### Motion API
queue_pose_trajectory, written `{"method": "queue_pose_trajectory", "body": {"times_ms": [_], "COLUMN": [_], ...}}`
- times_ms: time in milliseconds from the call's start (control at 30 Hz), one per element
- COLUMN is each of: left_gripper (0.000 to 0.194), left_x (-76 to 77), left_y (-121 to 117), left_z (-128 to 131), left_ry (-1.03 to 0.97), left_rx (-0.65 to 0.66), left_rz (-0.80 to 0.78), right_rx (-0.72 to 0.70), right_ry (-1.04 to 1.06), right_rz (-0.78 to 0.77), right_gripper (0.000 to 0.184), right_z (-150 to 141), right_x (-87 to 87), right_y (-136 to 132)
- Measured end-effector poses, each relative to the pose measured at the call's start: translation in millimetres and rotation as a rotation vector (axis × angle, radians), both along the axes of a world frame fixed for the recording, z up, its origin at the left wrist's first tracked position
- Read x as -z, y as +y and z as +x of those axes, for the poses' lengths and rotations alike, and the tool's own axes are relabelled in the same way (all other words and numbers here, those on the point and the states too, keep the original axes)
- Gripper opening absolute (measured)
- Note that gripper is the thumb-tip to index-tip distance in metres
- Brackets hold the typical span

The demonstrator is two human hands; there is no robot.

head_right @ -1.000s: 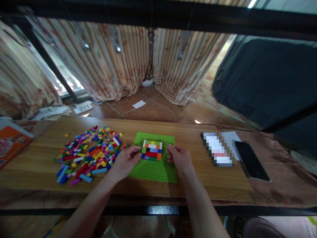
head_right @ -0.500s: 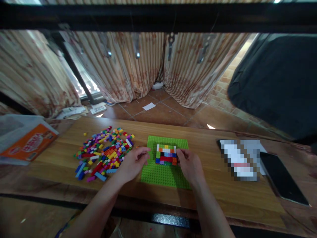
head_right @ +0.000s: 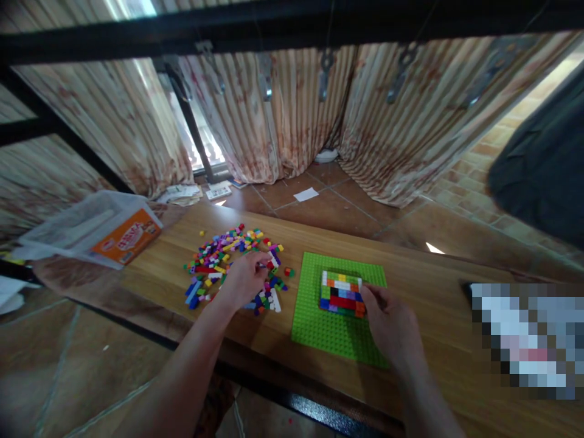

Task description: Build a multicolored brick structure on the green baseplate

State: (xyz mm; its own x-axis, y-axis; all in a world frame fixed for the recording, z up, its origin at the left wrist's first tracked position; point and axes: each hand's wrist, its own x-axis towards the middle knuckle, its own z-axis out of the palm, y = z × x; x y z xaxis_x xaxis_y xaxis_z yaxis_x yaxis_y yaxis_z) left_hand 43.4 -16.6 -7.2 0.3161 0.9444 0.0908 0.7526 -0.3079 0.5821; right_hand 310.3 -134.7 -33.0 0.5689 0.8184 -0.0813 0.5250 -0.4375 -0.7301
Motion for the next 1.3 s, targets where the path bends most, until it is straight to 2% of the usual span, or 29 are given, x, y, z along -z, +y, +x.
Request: {"method": "queue_pose_trajectory", "body": {"times_ms": [233,500,667,933,1100,1200,1300], "left_gripper": [0.034,0.012,0.009,0.014,0.01,0.008,0.007], "left_x": [3.8,-1.5,-0.2,-1.1,-0.8,2.0,6.5], "left_y": [-1,-9,-8,-7,-5,-3,-1], "left_z": [2,15,23,23,22,23,26], "left_ry": [0.081,0.241,0.274,0.308,0.181,-0.008,-0.241], "left_rx": [0.048,-0.022,-0.055,-0.039,-0.015,0.0,0.044], "left_rz": [0.027,0.08,0.099,0.12,0.167,0.137,0.035], "right_rx": [0.006,-0.005,-0.001,0.011,0.002,0.002,-0.001], "right_ry": [-0.046,-0.063,-0.02,0.007,-0.019,-0.014,0.016], "right_rz": [-0.03,-0.026,0.018,0.041,0.051,0.072,0.084], "right_gripper": [0.052,0.052,0.052,0.051,0.047,0.046,0.043], "right_z": [-4,-5,-7,-10,-10,-9,-9], "right_x": [-6.8,-6.2,-6.5,-8.9,-7.4,-5.5,-3.5], "right_y": [1,1,2,3,2,2,2]}}
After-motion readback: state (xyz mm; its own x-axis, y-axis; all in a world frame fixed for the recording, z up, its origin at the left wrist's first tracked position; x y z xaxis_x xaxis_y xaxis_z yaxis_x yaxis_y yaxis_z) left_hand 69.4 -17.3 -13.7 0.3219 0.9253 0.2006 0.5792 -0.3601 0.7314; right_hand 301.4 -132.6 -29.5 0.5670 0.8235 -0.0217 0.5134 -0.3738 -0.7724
